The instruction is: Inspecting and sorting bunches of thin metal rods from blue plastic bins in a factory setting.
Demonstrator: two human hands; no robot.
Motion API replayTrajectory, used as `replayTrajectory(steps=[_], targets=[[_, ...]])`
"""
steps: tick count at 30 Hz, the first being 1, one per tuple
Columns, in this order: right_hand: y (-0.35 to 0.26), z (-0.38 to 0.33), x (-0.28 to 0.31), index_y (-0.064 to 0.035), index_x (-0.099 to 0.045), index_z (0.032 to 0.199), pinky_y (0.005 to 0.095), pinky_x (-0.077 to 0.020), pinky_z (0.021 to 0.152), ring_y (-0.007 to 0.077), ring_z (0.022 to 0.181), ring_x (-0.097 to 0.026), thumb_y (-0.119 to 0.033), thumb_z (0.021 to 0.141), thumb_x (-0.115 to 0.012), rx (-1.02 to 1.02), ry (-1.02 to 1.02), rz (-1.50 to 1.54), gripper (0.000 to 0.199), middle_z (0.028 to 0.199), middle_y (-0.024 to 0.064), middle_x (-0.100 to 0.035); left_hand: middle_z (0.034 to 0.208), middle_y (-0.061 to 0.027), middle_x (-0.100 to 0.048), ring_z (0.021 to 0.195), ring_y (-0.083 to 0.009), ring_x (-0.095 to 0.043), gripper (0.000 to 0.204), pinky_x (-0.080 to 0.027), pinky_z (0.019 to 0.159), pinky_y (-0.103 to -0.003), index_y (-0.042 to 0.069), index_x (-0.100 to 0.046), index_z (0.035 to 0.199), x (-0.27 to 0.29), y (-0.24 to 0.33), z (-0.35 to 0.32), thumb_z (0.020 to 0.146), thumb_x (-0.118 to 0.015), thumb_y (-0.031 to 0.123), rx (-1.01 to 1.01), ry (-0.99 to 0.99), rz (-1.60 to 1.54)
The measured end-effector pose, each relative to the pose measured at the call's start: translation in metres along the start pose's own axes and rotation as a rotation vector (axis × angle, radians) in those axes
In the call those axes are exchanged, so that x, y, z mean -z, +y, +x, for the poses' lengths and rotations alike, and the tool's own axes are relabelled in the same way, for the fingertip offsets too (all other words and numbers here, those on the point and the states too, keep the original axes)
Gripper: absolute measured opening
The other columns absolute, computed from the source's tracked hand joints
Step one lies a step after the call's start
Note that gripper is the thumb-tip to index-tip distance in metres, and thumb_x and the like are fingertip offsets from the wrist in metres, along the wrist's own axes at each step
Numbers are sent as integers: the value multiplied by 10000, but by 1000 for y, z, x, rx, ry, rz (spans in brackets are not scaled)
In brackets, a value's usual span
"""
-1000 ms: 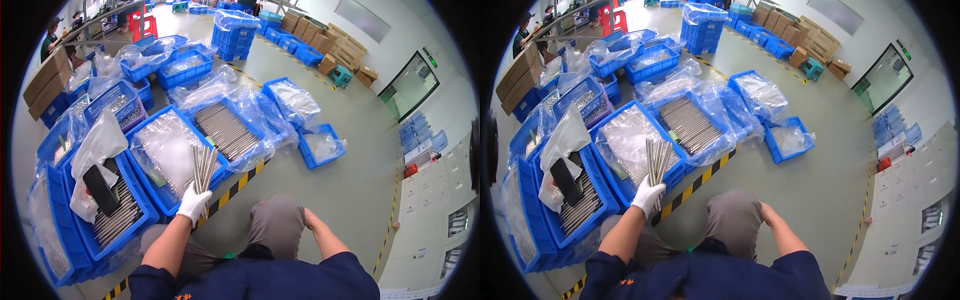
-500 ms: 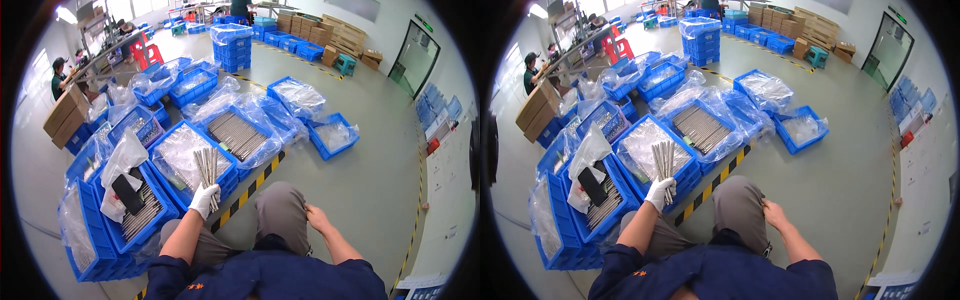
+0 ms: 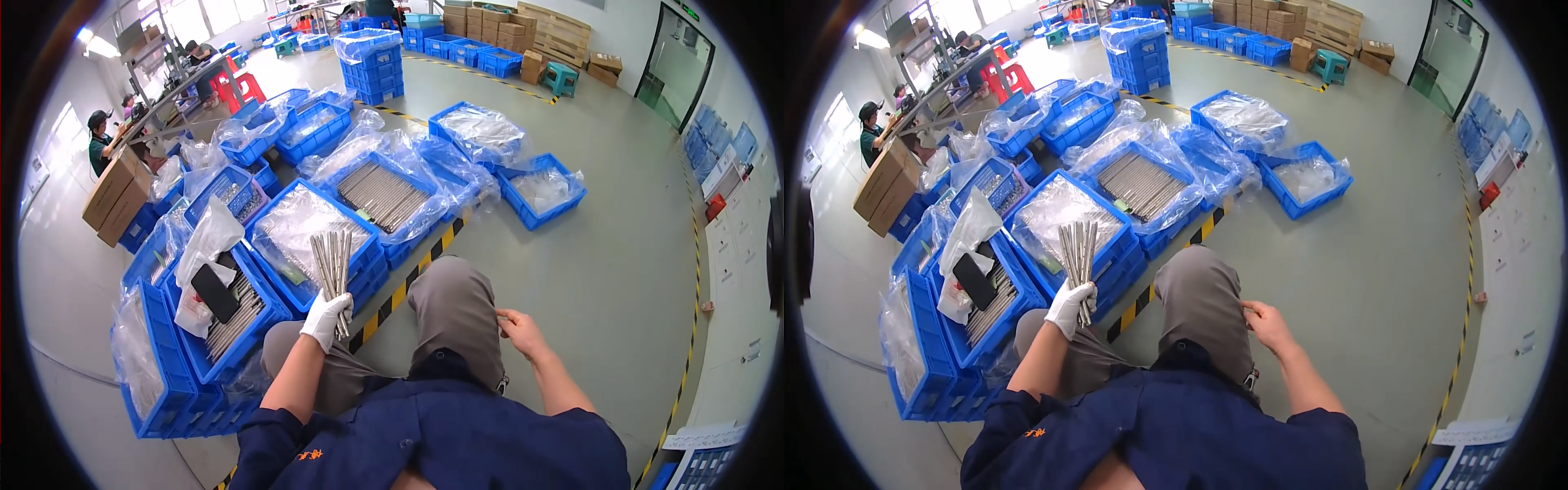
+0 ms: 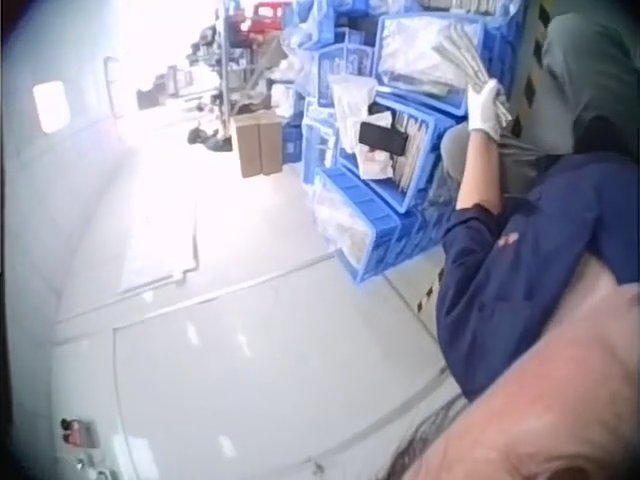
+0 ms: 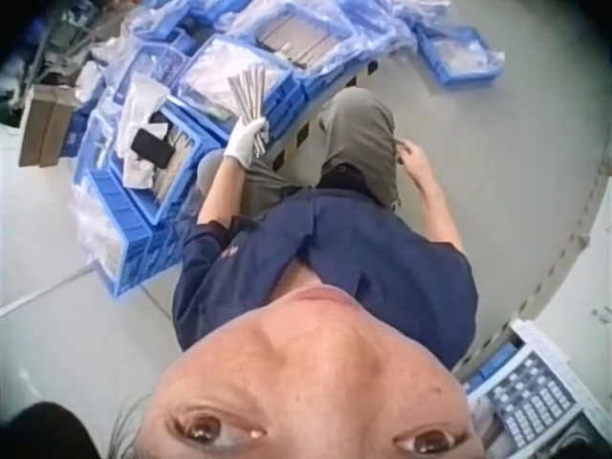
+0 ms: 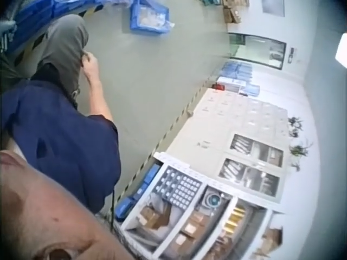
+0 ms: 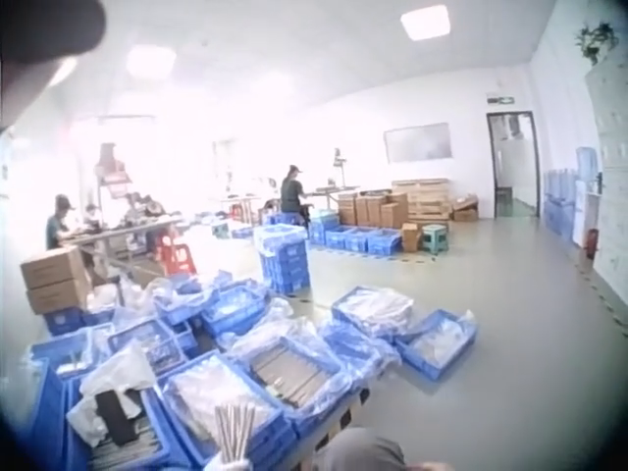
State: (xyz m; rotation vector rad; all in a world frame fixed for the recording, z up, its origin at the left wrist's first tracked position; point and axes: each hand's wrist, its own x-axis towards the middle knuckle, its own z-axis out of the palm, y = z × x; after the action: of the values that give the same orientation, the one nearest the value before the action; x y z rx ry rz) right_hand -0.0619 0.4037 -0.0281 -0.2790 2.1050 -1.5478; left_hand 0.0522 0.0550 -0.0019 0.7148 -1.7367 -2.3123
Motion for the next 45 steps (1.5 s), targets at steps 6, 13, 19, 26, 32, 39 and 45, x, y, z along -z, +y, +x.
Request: replayTrajectory(steps=[6,13,19,26,32,39,45], targets=[[1,10,7,-6,-573,884,230,-408,570,83,573,-466,-116,809,-485,-44,5,206,159,635,5,-505,738,-47,-532,591,-90,-477,397,-410,539,-230,16,-477,1037,4,-2,-9,663,-587,88,-79,99,430],[-26,61,8,-35,-593,934,203,-401,561,54,567,-437,-175,813,-506,99,108,260,205,636,-29,-500,841,-119,-595,782,-185,-576,460,-439,718,-283,31,-465,1093,3,-3,-14,669,-607,141,-182,156,773],[-25,107,-33,-38,-547,1055,273,-434,737,174,825,-571,-264,807,-495,178,-4,-151,340,902,108,-605,870,-75,-563,767,-134,-532,437,-432,691,-255,6,-466,1068,-2,-4,-9,674,-611,128,-63,149,667],[-33,159,-56,-60,-588,967,340,-429,759,294,886,-551,-357,804,-448,235,-217,-433,366,925,149,-587,715,-16,-493,575,-85,-467,343,-405,533,-227,23,-464,991,-13,-5,-12,682,-592,99,108,232,255],[-36,172,-72,-88,-611,894,353,-435,715,312,822,-553,-362,800,-437,267,-345,-465,337,856,142,-591,674,-7,-482,522,-76,-450,303,-384,476,-209,33,-461,961,-15,-2,-25,691,-591,77,114,375,177],[-36,169,-74,-73,-608,863,340,-441,673,298,773,-569,-322,796,-469,303,-321,-415,293,808,139,-597,660,-3,-469,506,-75,-444,276,-378,455,-211,41,-462,936,-13,-8,-29,695,-593,62,79,444,123],[-9,157,-71,-41,-598,837,306,-441,646,245,717,-586,-270,781,-495,301,-257,-250,257,758,127,-602,651,-13,-479,492,-93,-458,292,-393,454,-225,42,-453,917,-14,-18,-26,674,-608,88,81,400,103]])
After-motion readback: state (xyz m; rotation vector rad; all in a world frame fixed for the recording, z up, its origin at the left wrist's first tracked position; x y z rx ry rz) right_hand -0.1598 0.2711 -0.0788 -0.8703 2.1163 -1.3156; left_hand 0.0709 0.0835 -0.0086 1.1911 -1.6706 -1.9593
